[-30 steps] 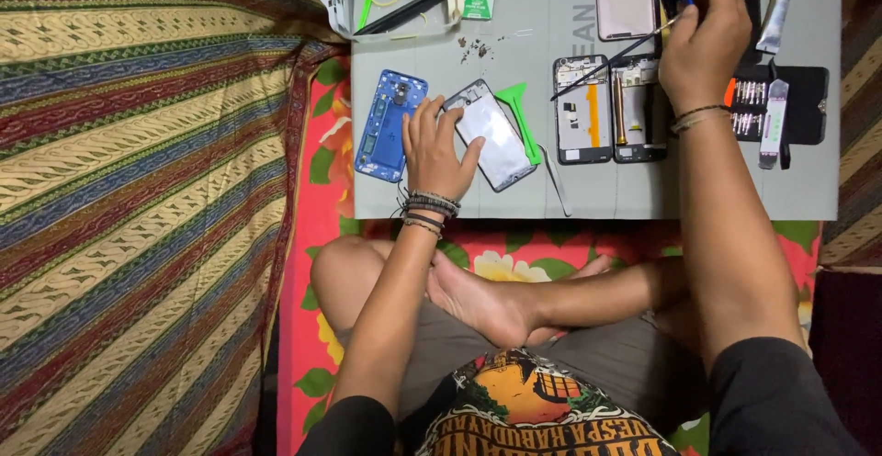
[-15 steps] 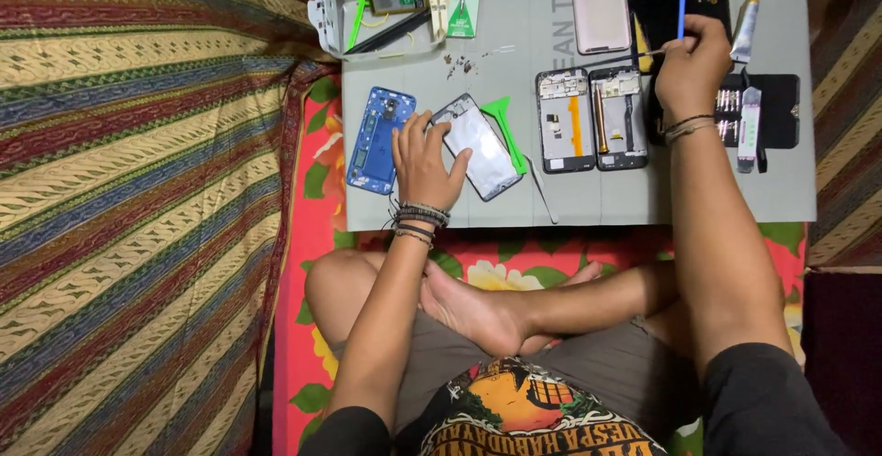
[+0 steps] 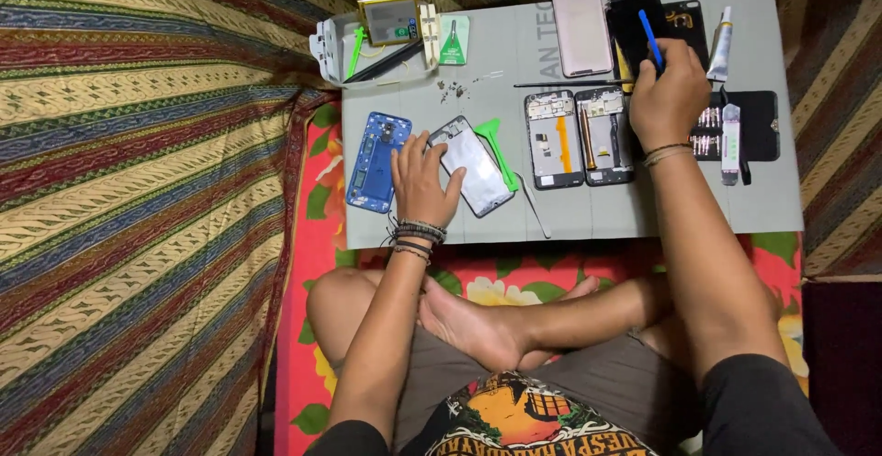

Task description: Disassembling and repairing smartphone components using various hand tools on a repair bench.

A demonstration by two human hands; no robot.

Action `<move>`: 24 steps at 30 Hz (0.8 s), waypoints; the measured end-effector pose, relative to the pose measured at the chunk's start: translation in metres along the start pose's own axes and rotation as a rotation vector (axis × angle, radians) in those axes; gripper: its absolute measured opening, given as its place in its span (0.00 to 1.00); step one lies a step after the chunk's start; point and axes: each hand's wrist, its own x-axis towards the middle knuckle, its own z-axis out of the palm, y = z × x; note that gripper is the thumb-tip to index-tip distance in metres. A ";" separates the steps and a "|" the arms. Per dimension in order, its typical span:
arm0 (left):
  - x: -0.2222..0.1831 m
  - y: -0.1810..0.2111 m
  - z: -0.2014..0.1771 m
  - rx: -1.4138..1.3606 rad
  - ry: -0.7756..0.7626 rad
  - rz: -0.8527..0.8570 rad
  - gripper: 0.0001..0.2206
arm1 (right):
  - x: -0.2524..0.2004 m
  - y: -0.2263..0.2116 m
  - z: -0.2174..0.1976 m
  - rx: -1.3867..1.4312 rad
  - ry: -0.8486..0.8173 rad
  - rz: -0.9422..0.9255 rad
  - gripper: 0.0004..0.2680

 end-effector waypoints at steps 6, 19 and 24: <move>0.000 0.004 -0.001 0.012 -0.077 -0.050 0.19 | -0.050 -0.059 -0.053 0.115 -0.308 -0.082 0.07; -0.004 0.045 0.012 -0.123 -0.170 0.071 0.31 | -0.159 -0.115 -0.065 0.011 -0.632 0.077 0.14; 0.000 0.050 0.011 -0.073 -0.281 0.122 0.39 | -0.176 -0.105 -0.044 0.018 -0.415 0.068 0.07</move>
